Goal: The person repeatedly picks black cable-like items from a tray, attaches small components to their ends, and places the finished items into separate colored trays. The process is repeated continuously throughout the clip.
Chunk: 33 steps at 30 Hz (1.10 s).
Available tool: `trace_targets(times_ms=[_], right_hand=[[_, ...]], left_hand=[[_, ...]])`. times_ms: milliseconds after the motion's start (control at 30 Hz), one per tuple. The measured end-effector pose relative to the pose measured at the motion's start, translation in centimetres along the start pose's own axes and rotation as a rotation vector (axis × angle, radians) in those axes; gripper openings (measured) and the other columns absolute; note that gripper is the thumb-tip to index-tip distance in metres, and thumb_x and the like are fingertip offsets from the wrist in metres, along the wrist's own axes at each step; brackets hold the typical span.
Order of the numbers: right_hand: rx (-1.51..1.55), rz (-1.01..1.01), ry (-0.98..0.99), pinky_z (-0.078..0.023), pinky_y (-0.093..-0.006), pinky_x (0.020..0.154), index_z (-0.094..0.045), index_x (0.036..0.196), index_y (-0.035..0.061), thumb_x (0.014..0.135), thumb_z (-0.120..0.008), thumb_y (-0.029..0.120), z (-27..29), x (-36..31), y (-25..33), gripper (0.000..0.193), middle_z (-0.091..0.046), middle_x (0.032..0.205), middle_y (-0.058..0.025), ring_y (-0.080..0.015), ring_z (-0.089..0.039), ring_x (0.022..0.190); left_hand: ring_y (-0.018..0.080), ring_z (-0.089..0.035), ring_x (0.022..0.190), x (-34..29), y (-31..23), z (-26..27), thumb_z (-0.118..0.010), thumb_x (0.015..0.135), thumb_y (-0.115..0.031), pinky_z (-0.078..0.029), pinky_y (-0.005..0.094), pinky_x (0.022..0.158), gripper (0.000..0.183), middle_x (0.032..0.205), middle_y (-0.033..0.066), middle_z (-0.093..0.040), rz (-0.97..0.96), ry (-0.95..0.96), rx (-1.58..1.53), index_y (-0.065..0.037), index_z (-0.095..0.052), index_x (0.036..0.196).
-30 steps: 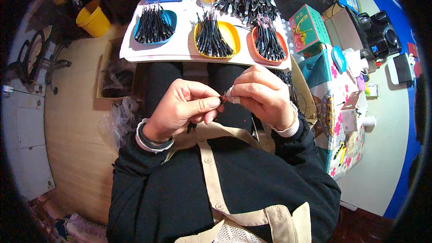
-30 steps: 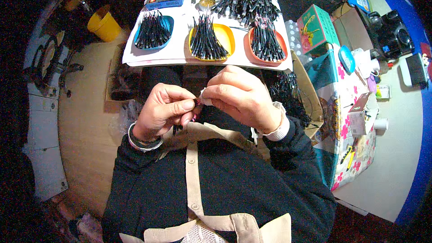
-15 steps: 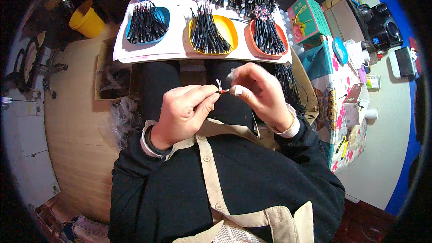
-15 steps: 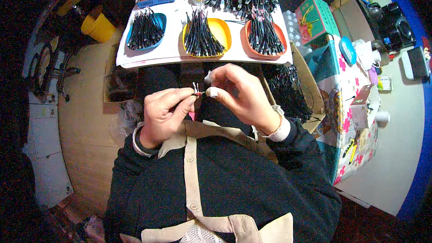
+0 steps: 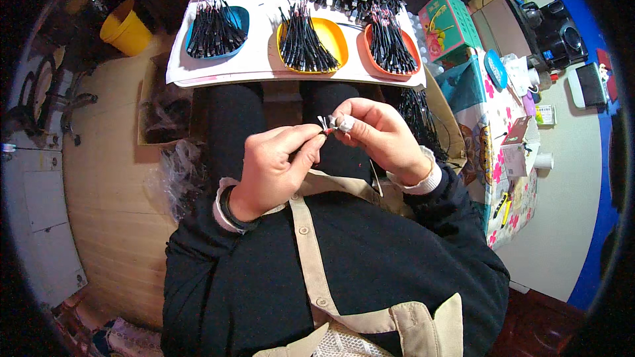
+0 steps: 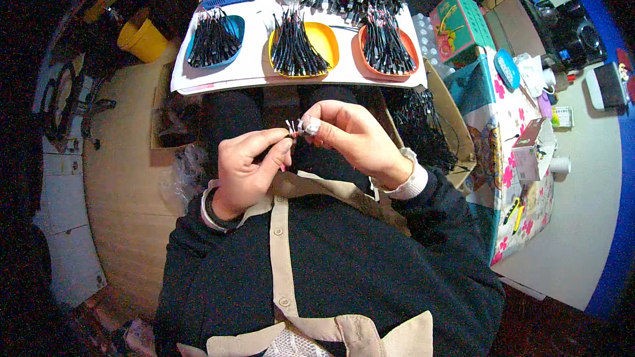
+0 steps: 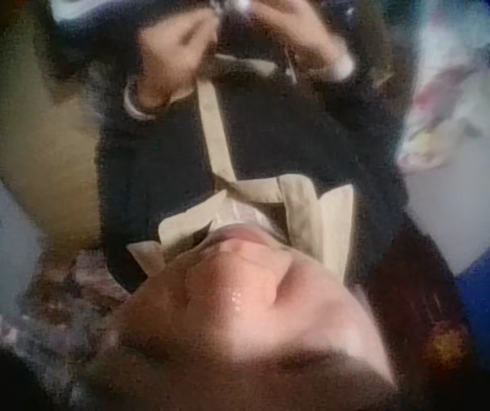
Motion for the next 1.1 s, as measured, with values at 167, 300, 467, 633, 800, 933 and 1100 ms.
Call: trace_targets(times_ms=[167, 300, 467, 633, 800, 933, 1100], right_hand=[[-0.162, 0.101, -0.106, -0.045, -0.0199, 0.072, -0.061, 0.097, -0.0004, 0.09, -0.066, 0.009, -0.1, -0.8, 0.5, 0.013, -0.06, 0.086, 0.0008, -0.004, -0.053, 0.081], [-0.387, 0.142, -0.159, -0.045, -0.02, 0.066, -0.061, 0.094, 0.0005, 0.088, -0.066, 0.005, 0.0, -1.1, 1.2, 0.008, -0.059, 0.083, 0.0006, -0.0034, -0.053, 0.077], [-0.299, 0.173, -0.062, -0.045, -0.0203, 0.068, -0.06, 0.093, 0.0001, 0.089, -0.065, 0.007, 0.0, -1.2, 1.7, 0.009, -0.059, 0.085, 0.0003, -0.0046, -0.054, 0.078], [-0.152, 0.365, -0.296, -0.046, -0.0209, 0.073, -0.06, 0.095, -0.001, 0.091, -0.063, 0.004, 3.5, -1.7, 4.1, 0.007, -0.061, 0.089, -0.0008, -0.0066, -0.056, 0.082], [-0.862, 0.547, -0.117, -0.052, -0.0283, 0.068, -0.064, 0.095, 0.0056, 0.074, -0.074, -0.001, 0.0, -2.4, 5.0, 0.024, -0.063, 0.091, -0.0089, -0.0204, -0.063, 0.08], [-0.919, 0.633, -0.03, -0.051, -0.0323, 0.07, -0.064, 0.093, 0.0046, 0.07, -0.073, -0.002, -1.8, -2.1, 5.1, 0.026, -0.062, 0.088, -0.0081, -0.0238, -0.062, 0.08], [-0.921, 0.558, -0.065, -0.049, -0.0318, 0.066, -0.062, 0.089, 0.003, 0.077, -0.071, 0.002, -1.7, -1.9, 4.3, 0.014, -0.06, 0.082, -0.009, -0.0243, -0.061, 0.078]], left_hand=[[0.0165, -0.063, 0.059, -0.3, 0.4, 0.2, -0.064, 0.086, 0.001, -0.05, 0.0266, 0.055, 0.01, 0.071, 0.0115, -0.065, 0.044, -0.033, -0.065, 0.004, -0.067, 0.094], [0.0285, -0.065, 0.062, -0.4, -2.2, -0.1, -0.066, 0.083, 0.001, -0.05, 0.033, 0.055, 0.013, 0.074, 0.016, -0.064, -0.267, -0.063, 0.272, 0.003, -0.065, 0.096], [0.018, -0.065, 0.061, -0.4, -1.0, 0.0, -0.065, 0.086, -0.002, -0.05, 0.0274, 0.055, 0.011, 0.072, 0.0113, -0.066, -0.114, 0.027, 0.088, 0.003, -0.068, 0.096], [0.0088, -0.061, 0.062, -0.8, 1.1, 0.0, -0.062, 0.089, -0.002, -0.048, 0.0212, 0.056, 0.011, 0.071, 0.0059, -0.066, 0.141, 0.113, -0.289, 0.006, -0.068, 0.095], [0.0081, -0.06, 0.064, -1.1, 1.7, -0.6, -0.062, 0.091, -0.003, -0.048, 0.0208, 0.058, 0.013, 0.073, 0.0056, -0.066, 0.195, 0.151, -0.379, 0.007, -0.068, 0.097], [0.0083, -0.061, 0.064, -1.2, 1.8, -0.6, -0.062, 0.091, -0.003, -0.049, 0.021, 0.058, 0.013, 0.073, 0.005, -0.066, 0.224, 0.177, -0.382, 0.006, -0.068, 0.097], [0.022, -0.066, 0.063, -0.9, -0.7, 0.1, -0.067, 0.084, 0.0, -0.051, 0.029, 0.054, 0.013, 0.075, 0.0149, -0.065, -0.122, 0.052, 0.084, 0.005, -0.067, 0.096]])
Point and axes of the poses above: each hand's wrist, its own x-axis towards the middle knuckle, its own z-axis out of the back of the hand, y = z × x, the point moved 8 cm from there along x, towards the middle knuckle
